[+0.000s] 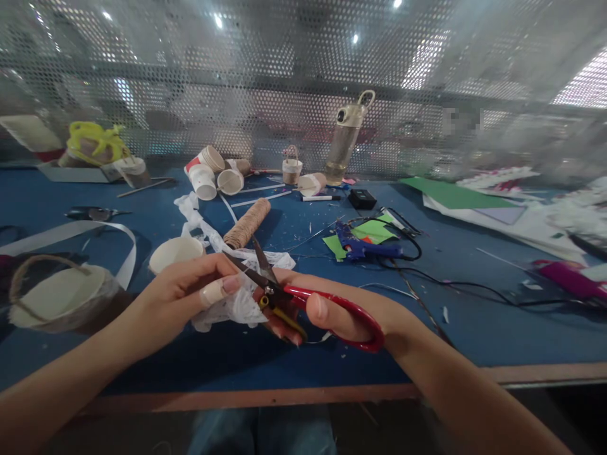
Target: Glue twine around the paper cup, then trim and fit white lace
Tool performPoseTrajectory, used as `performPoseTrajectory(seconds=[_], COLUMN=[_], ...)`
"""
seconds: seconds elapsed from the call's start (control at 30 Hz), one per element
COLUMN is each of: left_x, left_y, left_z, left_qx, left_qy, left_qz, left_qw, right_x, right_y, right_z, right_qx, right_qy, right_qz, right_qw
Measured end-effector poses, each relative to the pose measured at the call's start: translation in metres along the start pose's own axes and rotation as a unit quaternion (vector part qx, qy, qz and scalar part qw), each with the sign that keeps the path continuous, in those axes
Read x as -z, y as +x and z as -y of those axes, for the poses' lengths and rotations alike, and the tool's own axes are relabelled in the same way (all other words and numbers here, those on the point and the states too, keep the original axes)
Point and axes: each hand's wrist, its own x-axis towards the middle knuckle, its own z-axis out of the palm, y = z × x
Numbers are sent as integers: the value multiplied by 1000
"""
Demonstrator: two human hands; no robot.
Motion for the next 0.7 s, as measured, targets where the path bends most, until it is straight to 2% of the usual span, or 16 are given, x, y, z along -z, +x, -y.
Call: performPoseTrajectory(seconds=[0.17,0.3,0.57,0.7], left_x=[-1,-2,-5,-5], left_y=[0,-1,-1,0], left_z=[0,-3,-1,-3], left_qx=[-6,-12,-33,-37], left_qy=[11,14,19,36], left_qz=[20,14,20,21], left_qw=[1000,1000,999,998], right_x=[-1,-2,-4,-2], right_y=[5,7,4,2], right_z=[1,0,4,-4], right_qx=[8,-32,-70,-87], right_qy=[55,85,31,65], right_qz=[-27,-39,-63,-63], right_qw=[998,995,995,992])
